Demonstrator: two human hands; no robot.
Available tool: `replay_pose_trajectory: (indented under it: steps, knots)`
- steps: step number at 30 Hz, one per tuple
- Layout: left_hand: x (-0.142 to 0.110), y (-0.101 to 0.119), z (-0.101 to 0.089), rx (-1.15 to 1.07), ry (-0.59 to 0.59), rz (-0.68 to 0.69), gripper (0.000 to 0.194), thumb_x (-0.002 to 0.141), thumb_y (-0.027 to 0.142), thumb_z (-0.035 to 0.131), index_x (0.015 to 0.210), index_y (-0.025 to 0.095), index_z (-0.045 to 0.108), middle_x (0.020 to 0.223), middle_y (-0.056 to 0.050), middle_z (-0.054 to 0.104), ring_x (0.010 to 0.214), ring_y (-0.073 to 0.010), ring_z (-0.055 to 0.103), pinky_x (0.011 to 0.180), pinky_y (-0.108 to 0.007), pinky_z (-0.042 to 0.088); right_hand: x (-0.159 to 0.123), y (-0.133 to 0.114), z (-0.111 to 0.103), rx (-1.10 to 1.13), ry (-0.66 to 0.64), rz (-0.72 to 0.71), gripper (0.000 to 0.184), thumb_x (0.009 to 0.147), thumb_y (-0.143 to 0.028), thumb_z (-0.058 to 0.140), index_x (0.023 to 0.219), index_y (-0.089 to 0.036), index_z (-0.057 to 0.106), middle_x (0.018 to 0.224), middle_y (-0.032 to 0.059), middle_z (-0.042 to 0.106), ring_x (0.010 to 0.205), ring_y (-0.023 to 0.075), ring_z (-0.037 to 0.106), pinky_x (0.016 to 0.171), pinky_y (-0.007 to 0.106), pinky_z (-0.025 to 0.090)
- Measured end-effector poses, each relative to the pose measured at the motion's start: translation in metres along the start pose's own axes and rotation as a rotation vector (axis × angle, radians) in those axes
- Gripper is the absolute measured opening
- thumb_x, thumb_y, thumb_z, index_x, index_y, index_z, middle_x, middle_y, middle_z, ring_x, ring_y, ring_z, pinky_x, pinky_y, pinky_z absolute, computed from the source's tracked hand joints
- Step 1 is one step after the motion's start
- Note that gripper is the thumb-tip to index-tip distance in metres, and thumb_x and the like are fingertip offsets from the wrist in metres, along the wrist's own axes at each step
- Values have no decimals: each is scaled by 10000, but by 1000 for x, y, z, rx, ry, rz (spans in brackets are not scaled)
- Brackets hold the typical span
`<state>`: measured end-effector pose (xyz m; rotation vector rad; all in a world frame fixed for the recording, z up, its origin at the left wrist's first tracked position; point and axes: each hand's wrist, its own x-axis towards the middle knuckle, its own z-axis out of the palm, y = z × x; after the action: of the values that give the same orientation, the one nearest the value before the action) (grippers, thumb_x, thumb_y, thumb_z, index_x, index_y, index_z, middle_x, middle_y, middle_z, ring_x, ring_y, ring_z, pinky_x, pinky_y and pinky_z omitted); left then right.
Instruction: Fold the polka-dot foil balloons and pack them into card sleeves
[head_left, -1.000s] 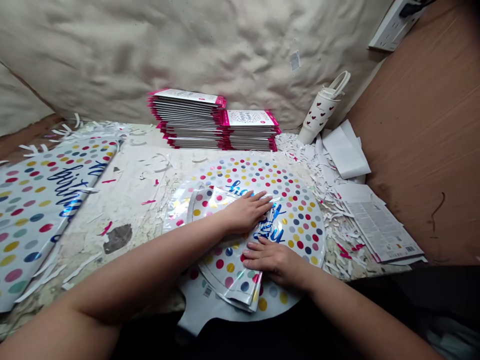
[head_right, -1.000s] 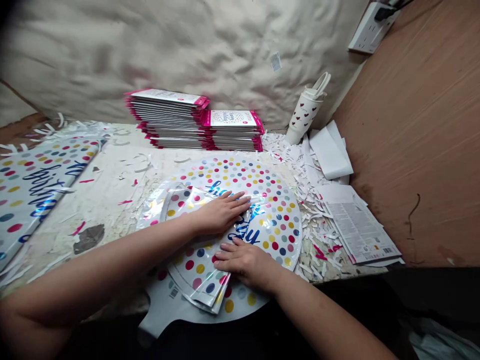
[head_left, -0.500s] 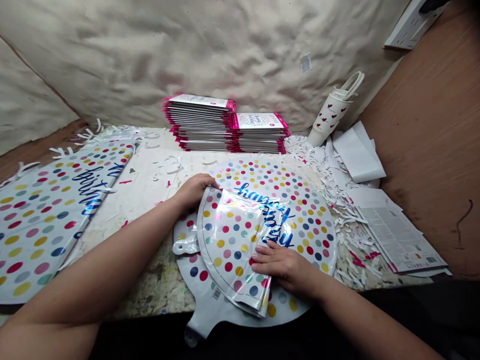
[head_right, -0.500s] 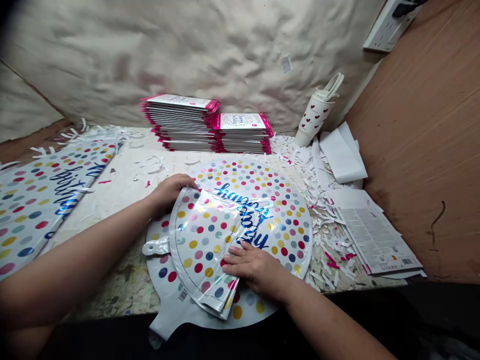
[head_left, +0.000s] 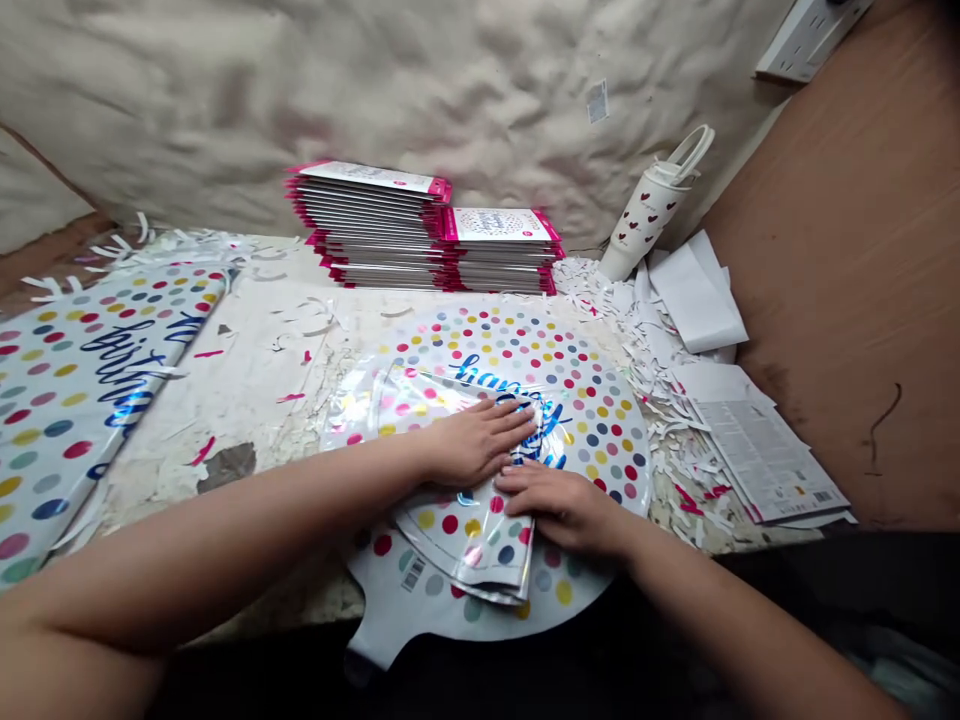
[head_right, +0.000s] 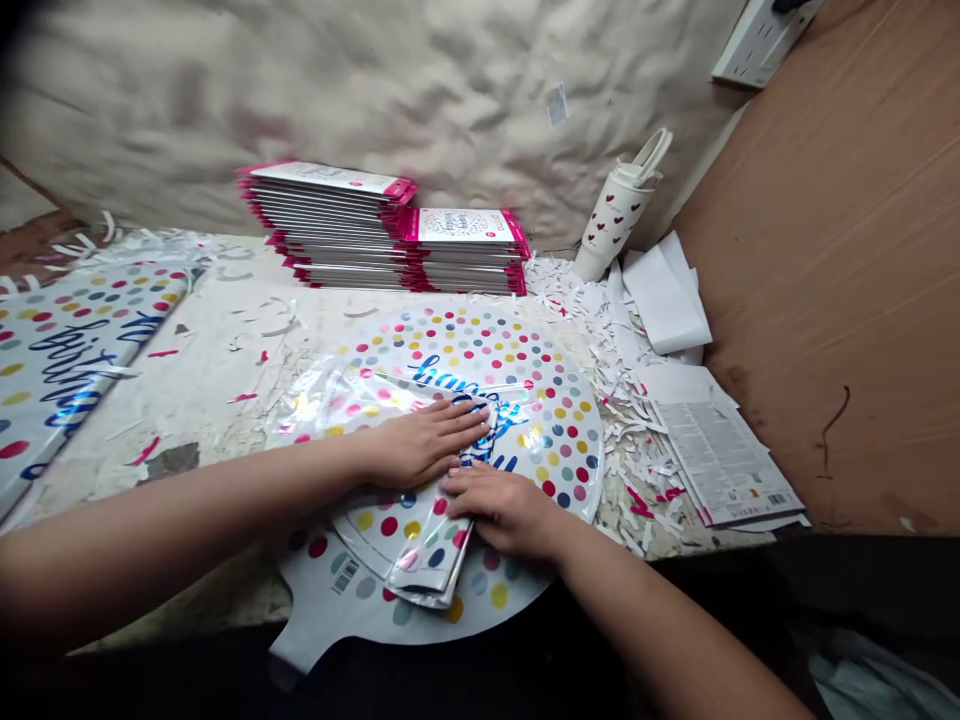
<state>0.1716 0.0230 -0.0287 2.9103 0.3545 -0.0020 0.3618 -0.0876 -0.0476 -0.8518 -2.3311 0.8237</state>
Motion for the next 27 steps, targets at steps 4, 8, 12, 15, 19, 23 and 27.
replay_pose_trajectory:
  steps: [4, 8, 12, 15, 19, 23, 27]
  knots:
    - [8, 16, 20, 4, 63, -265, 619, 888, 502, 323, 1421, 210, 206, 1488, -133, 162, 1363, -310, 126, 1068, -527, 109, -11, -8, -2, 73, 74, 65, 223, 844, -144, 458, 972, -187, 635, 1024, 69, 680, 1054, 170, 585, 990, 356, 385]
    - [-4, -2, 21, -72, 3, -291, 563, 903, 447, 317, 1415, 232, 225, 1490, -107, 166, 1368, -287, 114, 1072, -490, 143, 1, -8, -12, 180, 237, 490, 236, 878, -312, 426, 770, -186, 593, 723, 18, 621, 716, 150, 583, 670, 265, 470]
    - [-59, -48, 5, -149, -73, -293, 545, 869, 374, 389, 1388, 235, 298, 1465, -65, 265, 1353, -251, 206, 1084, -457, 157, 27, 7, -22, 252, 366, 838, 356, 848, -453, 414, 607, -191, 443, 541, -33, 447, 514, 111, 441, 475, 219, 370]
    - [-106, -60, -20, -98, 132, -648, 453, 856, 322, 391, 1297, 240, 453, 1356, -60, 463, 1260, -268, 394, 1037, -459, 289, 42, 18, -24, 273, 353, 935, 357, 826, -466, 429, 597, -193, 426, 487, -46, 405, 436, 94, 396, 403, 203, 334]
    - [-115, -6, -35, 44, 522, -824, 461, 903, 234, 267, 1351, 254, 368, 1312, -32, 508, 1264, -233, 390, 1042, -482, 309, 51, 27, -26, 275, 297, 1040, 331, 818, -464, 458, 632, -192, 479, 471, -32, 454, 403, 104, 453, 386, 217, 401]
    - [-84, 65, 0, 12, 241, -501, 604, 874, 470, 349, 1375, 133, 339, 1418, -140, 351, 1331, -308, 252, 1059, -500, 271, 51, 23, -30, 165, 279, 1094, 293, 832, -438, 462, 750, -176, 565, 591, 43, 581, 538, 185, 582, 489, 314, 499]
    - [-76, 80, 34, -35, 86, -520, 768, 835, 605, 326, 1400, 88, 269, 1452, -188, 237, 1348, -348, 158, 1059, -517, 227, 53, -2, -16, -285, 435, 824, 369, 872, -353, 435, 1182, -164, 492, 1152, 166, 569, 1105, 323, 510, 879, 493, 432]
